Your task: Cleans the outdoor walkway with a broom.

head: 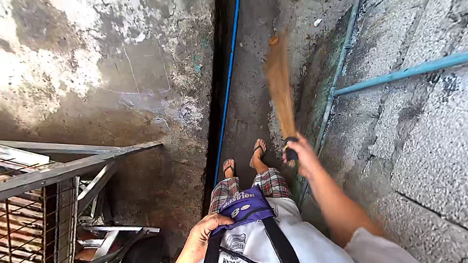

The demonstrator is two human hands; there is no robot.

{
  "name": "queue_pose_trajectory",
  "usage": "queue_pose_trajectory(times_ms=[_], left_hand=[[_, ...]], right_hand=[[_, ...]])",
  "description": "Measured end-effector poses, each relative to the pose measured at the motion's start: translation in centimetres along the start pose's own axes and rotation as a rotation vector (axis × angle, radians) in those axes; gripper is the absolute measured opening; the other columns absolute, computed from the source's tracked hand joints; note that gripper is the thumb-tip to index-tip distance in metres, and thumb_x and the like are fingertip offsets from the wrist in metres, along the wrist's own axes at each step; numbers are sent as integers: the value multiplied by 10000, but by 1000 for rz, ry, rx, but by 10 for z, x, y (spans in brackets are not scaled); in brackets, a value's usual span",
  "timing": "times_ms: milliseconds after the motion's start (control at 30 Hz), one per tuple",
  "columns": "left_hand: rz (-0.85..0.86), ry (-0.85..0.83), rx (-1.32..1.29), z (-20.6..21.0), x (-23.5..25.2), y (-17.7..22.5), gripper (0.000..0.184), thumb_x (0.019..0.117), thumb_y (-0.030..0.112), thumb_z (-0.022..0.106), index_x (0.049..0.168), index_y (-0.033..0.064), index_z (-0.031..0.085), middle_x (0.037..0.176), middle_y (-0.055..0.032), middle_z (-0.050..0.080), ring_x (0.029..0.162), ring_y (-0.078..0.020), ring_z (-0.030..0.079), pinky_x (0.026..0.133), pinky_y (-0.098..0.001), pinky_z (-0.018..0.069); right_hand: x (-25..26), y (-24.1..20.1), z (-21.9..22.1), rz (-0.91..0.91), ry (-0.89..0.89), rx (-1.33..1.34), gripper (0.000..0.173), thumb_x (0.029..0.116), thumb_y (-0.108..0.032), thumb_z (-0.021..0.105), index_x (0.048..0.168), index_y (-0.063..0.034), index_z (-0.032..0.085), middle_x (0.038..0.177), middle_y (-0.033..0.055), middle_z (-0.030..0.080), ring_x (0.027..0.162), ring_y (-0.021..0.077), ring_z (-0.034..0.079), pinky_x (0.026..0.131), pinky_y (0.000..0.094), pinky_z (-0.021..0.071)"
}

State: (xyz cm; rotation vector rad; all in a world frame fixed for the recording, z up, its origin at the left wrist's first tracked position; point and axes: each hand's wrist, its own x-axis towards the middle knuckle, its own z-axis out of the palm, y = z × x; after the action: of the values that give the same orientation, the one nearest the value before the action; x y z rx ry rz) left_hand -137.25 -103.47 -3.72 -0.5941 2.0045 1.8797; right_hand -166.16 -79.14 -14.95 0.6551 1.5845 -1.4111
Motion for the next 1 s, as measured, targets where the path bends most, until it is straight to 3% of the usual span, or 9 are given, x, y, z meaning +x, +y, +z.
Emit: queue_pose_trajectory(times_ms=[133,200,267,433,533,667,800,900,1000], left_hand=[[-12,23,39,12,19,34,200,972,88,619,1058,136,794,1062,-5,763,1088,-125,677,1039,-342,514],[-3,36,58,17,25,40,189,980,103,626,1062,132,794,1063,-13,761,1085,-133,675,1035,-352,516],[-7,47,71,19,27,41,180,981,114,633,1059,132,794,1062,-18,761,1083,-140,675,1026,-363,518],[-37,28,59,30,32,41,188,985,140,625,1069,155,793,1059,-4,762,1071,-127,677,1021,-356,519],[-25,4,62,34,46,45,190,989,140,619,1071,147,791,1070,-9,760,1085,-128,678,1024,-344,526],[3,-52,75,31,59,58,186,976,162,627,1071,132,784,1080,-17,752,1094,-137,671,1023,-355,523],[62,-64,91,32,66,61,189,996,139,610,1070,118,783,1072,-32,753,1085,-143,675,1025,-353,520],[74,-69,87,26,71,56,190,1001,156,610,1074,117,782,1076,-40,753,1084,-153,676,1017,-363,525],[83,-68,91,20,75,54,185,997,168,620,1075,137,784,1079,-24,755,1087,-143,675,1015,-357,526]], right_hand=[[-8,-8,25,406,-86,307,317,1056,-207,504,1317,-31,541,805,164,651,600,222,647,507,319,554],[22,-33,6,531,-50,239,298,1035,-281,544,1183,-26,578,823,131,662,612,181,651,522,275,547],[61,-60,-26,437,16,159,310,1024,-314,554,1171,-44,590,847,103,666,625,152,643,531,257,538],[123,-82,-73,-63,280,25,574,965,-189,643,1504,-108,463,1127,176,638,757,257,649,631,429,577],[80,-59,-58,-116,211,-2,726,975,-222,641,1613,-207,296,1300,192,591,821,284,662,666,479,588],[-2,-51,-49,244,21,175,405,1075,-270,504,1469,-180,489,890,120,662,620,189,638,535,309,555],[8,-39,-76,551,36,278,368,1052,-385,499,1146,-42,593,837,109,683,625,151,672,548,246,568],[22,-29,-77,264,219,170,316,1033,-256,569,1293,-79,592,879,121,664,619,191,644,532,307,557],[40,-4,-69,-71,222,-109,642,990,-200,629,1572,-147,363,1181,188,644,796,281,684,683,473,606]])
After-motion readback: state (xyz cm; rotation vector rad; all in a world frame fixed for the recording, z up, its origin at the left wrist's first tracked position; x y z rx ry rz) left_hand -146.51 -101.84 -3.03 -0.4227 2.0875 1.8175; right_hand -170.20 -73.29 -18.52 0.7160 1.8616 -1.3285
